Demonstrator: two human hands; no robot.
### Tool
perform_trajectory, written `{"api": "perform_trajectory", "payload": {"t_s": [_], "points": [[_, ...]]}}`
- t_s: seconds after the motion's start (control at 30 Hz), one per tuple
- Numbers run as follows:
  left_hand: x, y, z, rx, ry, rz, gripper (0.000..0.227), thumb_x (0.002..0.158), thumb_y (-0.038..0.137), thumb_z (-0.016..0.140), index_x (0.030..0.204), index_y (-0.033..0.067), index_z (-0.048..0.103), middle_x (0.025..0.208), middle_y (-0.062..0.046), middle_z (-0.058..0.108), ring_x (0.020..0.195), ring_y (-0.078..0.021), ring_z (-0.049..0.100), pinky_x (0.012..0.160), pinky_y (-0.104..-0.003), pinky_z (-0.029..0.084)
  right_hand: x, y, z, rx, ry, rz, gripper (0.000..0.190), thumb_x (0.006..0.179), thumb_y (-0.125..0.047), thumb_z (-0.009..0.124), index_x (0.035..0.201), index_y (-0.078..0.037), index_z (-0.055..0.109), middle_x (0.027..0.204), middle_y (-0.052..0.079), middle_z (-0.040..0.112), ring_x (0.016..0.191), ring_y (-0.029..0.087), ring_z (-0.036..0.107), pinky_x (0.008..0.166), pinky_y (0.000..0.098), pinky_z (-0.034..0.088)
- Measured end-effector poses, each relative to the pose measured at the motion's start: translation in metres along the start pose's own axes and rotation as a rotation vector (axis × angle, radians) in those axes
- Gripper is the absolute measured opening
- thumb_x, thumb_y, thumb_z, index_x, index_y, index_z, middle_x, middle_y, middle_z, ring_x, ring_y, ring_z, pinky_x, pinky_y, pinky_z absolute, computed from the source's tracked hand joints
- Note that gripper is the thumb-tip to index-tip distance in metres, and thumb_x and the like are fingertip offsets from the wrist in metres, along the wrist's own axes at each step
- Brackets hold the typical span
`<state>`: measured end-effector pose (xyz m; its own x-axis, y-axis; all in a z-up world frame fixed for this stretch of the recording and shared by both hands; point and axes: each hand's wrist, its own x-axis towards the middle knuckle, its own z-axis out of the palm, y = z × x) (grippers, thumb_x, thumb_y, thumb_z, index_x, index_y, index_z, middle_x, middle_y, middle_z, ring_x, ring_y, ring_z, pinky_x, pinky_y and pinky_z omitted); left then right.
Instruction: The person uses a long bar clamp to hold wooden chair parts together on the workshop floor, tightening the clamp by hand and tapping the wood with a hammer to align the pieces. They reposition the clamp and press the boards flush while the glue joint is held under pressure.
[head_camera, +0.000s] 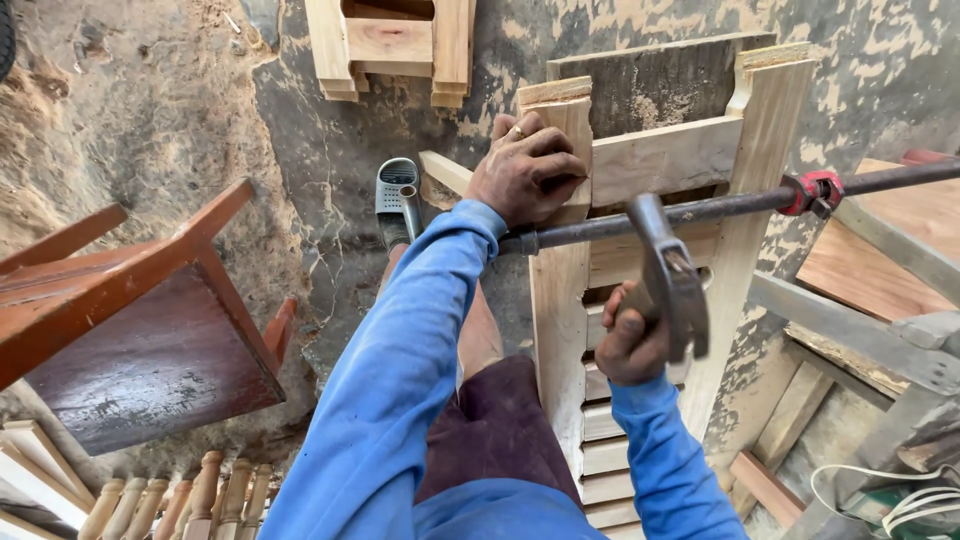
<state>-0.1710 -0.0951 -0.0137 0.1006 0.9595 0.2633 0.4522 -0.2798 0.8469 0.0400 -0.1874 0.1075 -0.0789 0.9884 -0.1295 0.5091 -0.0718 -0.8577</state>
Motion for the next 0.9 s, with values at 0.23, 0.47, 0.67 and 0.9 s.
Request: {"api": "perform_trajectory", "payload": {"t_s": [0.23, 0.47, 0.67, 0.9], "points": [[-0.023, -0.033, 0.040, -0.134, -0.075, -0.174, 0.033, 0.097, 0.024, 0.075, 0.128, 0.0217, 0.063, 0.132, -0.008, 0.055, 0.119, -0.0257, 0.058, 0.107, -0.037, 0.045, 0.001, 0.019, -0.002, -0.267, -0.114, 0.155, 0.057, 0.111, -0.055, 0.044, 0.112, 0.000, 0.059, 0.064, 0.000, 0.058, 0.055, 0.012, 0.060, 0.052, 0.0285, 0.047], [-0.004, -0.014, 0.015, 0.350, 0.178, -0.162, 0.073, 0.096, 0.037, 0.069, 0.157, 0.0249, 0.030, 0.159, -0.017, 0.023, 0.143, -0.0376, 0.036, 0.113, -0.060, 0.042, 0.011, 0.016, 0.004, -0.230, -0.099, 0.119, 0.059, 0.111, -0.051, 0.044, 0.126, 0.005, 0.056, 0.062, 0.003, 0.057, 0.052, 0.016, 0.058, 0.049, 0.0318, 0.045], [-0.015, -0.026, 0.028, 0.001, 0.006, -0.356, 0.067, 0.111, 0.036, 0.061, 0.165, 0.0252, 0.022, 0.169, -0.005, 0.027, 0.149, -0.0353, 0.050, 0.125, -0.051, 0.047, 0.011, 0.007, -0.002, -0.266, -0.136, 0.170, 0.053, 0.112, -0.050, 0.045, 0.114, 0.001, 0.059, 0.065, 0.001, 0.059, 0.055, 0.012, 0.060, 0.051, 0.0289, 0.046], [-0.005, -0.017, 0.019, -0.411, 0.099, -0.568, 0.088, 0.099, 0.023, 0.075, 0.162, 0.0148, 0.014, 0.152, -0.019, 0.047, 0.131, -0.0355, 0.060, 0.112, -0.043, 0.053, 0.016, -0.018, -0.007, -0.126, -0.062, 0.211, 0.054, 0.111, -0.049, 0.046, 0.119, 0.001, 0.063, 0.067, 0.001, 0.058, 0.056, 0.009, 0.057, 0.051, 0.0262, 0.045]]}}
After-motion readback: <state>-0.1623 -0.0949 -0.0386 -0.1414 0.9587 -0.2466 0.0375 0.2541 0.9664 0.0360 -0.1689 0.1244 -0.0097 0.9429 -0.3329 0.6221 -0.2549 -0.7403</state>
